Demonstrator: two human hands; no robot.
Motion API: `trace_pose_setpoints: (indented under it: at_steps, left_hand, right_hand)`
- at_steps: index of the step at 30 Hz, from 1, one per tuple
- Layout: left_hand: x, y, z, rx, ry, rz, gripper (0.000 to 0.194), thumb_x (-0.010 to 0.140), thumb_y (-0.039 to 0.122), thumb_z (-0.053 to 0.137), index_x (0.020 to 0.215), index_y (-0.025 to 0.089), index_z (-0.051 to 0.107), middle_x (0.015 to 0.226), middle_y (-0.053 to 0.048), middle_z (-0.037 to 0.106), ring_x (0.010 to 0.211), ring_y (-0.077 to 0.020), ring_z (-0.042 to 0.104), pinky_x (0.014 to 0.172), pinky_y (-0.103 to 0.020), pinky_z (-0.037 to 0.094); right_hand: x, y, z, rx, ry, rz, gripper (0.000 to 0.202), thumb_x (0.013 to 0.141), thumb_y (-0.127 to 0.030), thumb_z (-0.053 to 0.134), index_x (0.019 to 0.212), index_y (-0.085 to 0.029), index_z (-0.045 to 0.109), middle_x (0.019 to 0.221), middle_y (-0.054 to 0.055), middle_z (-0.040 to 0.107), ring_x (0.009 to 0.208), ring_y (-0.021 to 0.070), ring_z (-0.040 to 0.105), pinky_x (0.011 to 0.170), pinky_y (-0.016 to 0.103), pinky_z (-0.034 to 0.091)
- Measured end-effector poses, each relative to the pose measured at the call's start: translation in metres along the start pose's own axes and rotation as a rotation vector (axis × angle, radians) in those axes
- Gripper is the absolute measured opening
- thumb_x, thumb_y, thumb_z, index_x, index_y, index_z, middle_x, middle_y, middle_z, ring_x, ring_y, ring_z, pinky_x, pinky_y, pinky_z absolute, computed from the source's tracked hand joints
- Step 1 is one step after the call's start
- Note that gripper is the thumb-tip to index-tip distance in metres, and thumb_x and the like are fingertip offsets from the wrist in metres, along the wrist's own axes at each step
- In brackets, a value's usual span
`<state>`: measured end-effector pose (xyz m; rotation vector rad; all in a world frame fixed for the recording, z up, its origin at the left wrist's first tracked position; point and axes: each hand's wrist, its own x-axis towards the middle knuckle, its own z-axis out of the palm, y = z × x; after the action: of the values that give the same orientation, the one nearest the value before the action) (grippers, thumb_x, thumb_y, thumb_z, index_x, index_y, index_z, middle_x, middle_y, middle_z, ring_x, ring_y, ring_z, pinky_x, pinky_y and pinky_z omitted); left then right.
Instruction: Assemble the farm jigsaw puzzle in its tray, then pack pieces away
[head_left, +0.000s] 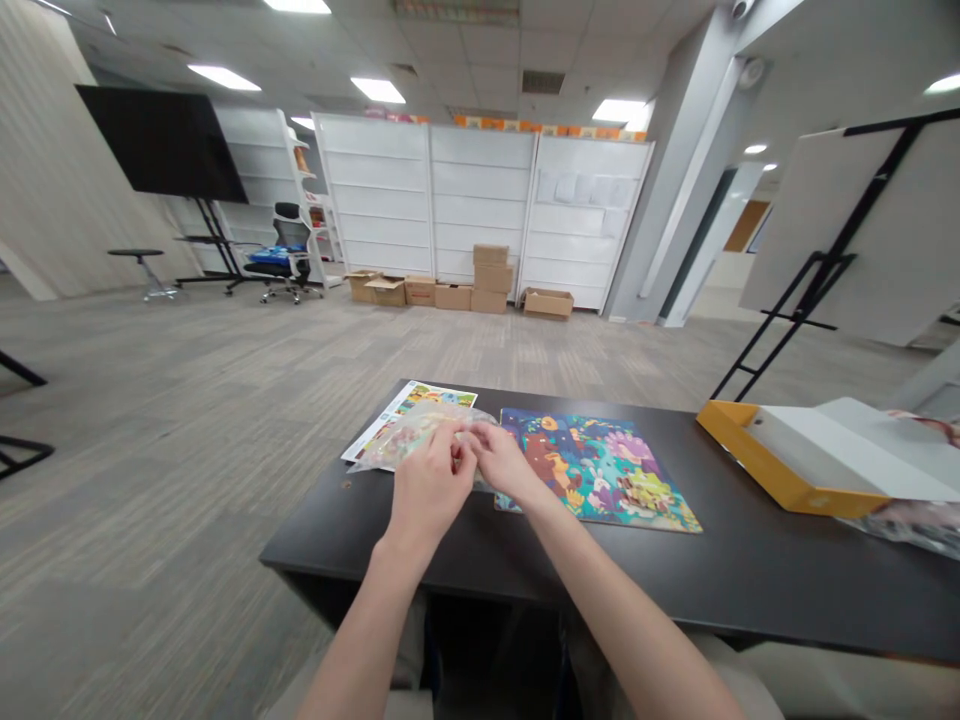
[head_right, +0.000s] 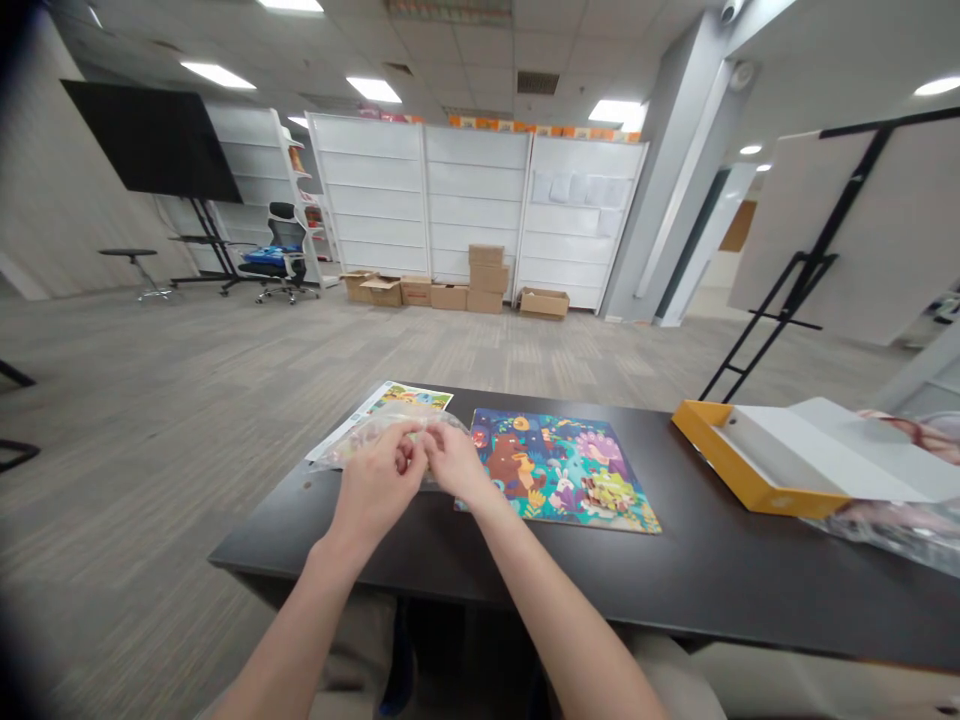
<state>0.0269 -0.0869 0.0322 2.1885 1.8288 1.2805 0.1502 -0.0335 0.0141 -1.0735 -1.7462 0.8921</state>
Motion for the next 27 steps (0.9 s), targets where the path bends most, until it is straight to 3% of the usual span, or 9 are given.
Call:
trace_pose_setpoints:
  at_steps: [3, 5, 7, 9, 11, 13, 17, 22, 27]
  left_hand:
    - [-0.001, 0.000, -0.002, 0.004, -0.019, -0.022, 0.026, 0.088, 0.024, 0.053, 0.111, 0.021, 0.064, 0.078, 0.000, 0.070, 0.067, -0.0171, 0.064, 0.062, -0.027, 0.041]
    - [-0.001, 0.000, -0.004, 0.021, -0.038, -0.027, 0.024, 0.088, 0.025, 0.053, 0.109, 0.022, 0.065, 0.077, 0.000, 0.070, 0.068, -0.0176, 0.065, 0.061, -0.027, 0.040]
    - [-0.001, -0.001, -0.004, 0.034, -0.045, -0.020, 0.023, 0.088, 0.025, 0.053, 0.108, 0.022, 0.066, 0.077, 0.000, 0.071, 0.069, -0.0180, 0.065, 0.061, -0.027, 0.039]
    - [0.000, 0.000, -0.003, 0.042, -0.043, -0.010, 0.024, 0.089, 0.025, 0.053, 0.108, 0.022, 0.066, 0.079, 0.000, 0.071, 0.071, -0.0184, 0.066, 0.062, -0.027, 0.040]
    - [0.001, 0.001, -0.001, 0.052, -0.042, -0.002, 0.025, 0.089, 0.024, 0.052, 0.109, 0.022, 0.066, 0.080, -0.001, 0.072, 0.072, -0.0190, 0.067, 0.063, -0.028, 0.040]
    - [0.003, 0.003, 0.001, 0.058, -0.052, 0.003, 0.025, 0.089, 0.023, 0.052, 0.109, 0.021, 0.066, 0.080, -0.001, 0.072, 0.073, -0.0194, 0.067, 0.063, -0.028, 0.040]
    - [0.004, 0.007, 0.006, 0.059, -0.090, 0.003, 0.025, 0.089, 0.023, 0.052, 0.110, 0.022, 0.066, 0.082, -0.001, 0.072, 0.072, -0.0189, 0.067, 0.063, -0.028, 0.041]
    - [0.005, 0.005, 0.008, 0.064, -0.108, 0.015, 0.025, 0.089, 0.024, 0.050, 0.109, 0.021, 0.066, 0.087, -0.003, 0.073, 0.075, -0.0192, 0.068, 0.064, -0.028, 0.042]
    - [0.004, -0.001, 0.004, 0.053, -0.093, 0.031, 0.025, 0.089, 0.023, 0.050, 0.109, 0.021, 0.066, 0.087, -0.003, 0.074, 0.074, -0.0193, 0.068, 0.064, -0.028, 0.041]
  right_hand:
    - [-0.024, -0.007, -0.064, -0.423, 0.070, -0.052, 0.023, 0.090, -0.029, 0.052, 0.082, -0.021, 0.071, 0.077, 0.004, 0.074, 0.073, 0.0190, 0.068, 0.073, 0.029, 0.050]
    - [-0.044, 0.000, -0.125, -0.629, 0.169, 0.056, 0.026, 0.090, -0.033, 0.052, 0.083, -0.020, 0.073, 0.077, 0.005, 0.075, 0.072, 0.0200, 0.068, 0.071, 0.030, 0.050]
    - [-0.062, 0.015, -0.184, -0.784, 0.196, 0.224, 0.024, 0.088, -0.033, 0.055, 0.093, -0.019, 0.075, 0.090, 0.009, 0.077, 0.082, 0.0225, 0.071, 0.076, 0.030, 0.051]
    - [-0.077, 0.032, -0.230, -0.894, 0.087, 0.388, 0.029, 0.081, -0.033, 0.065, 0.102, -0.016, 0.075, 0.105, 0.014, 0.077, 0.093, 0.0271, 0.072, 0.082, 0.033, 0.053]
    - [-0.087, 0.048, -0.256, -0.846, -0.051, 0.480, 0.042, 0.080, -0.038, 0.068, 0.114, -0.014, 0.072, 0.112, 0.015, 0.075, 0.099, 0.0279, 0.072, 0.087, 0.033, 0.053]
    - [-0.093, 0.057, -0.263, -0.791, -0.128, 0.519, 0.050, 0.079, -0.042, 0.069, 0.121, -0.014, 0.069, 0.115, 0.016, 0.074, 0.101, 0.0276, 0.071, 0.089, 0.032, 0.054]
    - [-0.093, 0.055, -0.251, -0.861, -0.172, 0.521, 0.058, 0.074, -0.044, 0.073, 0.123, -0.014, 0.068, 0.115, 0.016, 0.073, 0.101, 0.0289, 0.070, 0.087, 0.033, 0.053]
    - [-0.093, 0.048, -0.242, -0.849, -0.177, 0.511, 0.050, 0.066, -0.057, 0.075, 0.095, -0.016, 0.074, 0.091, 0.009, 0.073, 0.084, 0.0253, 0.068, 0.072, 0.030, 0.050]
    - [-0.098, 0.052, -0.242, -0.757, -0.230, 0.527, 0.055, 0.058, -0.071, 0.073, 0.073, -0.018, 0.065, 0.068, 0.002, 0.062, 0.068, 0.0193, 0.058, 0.059, 0.027, 0.042]
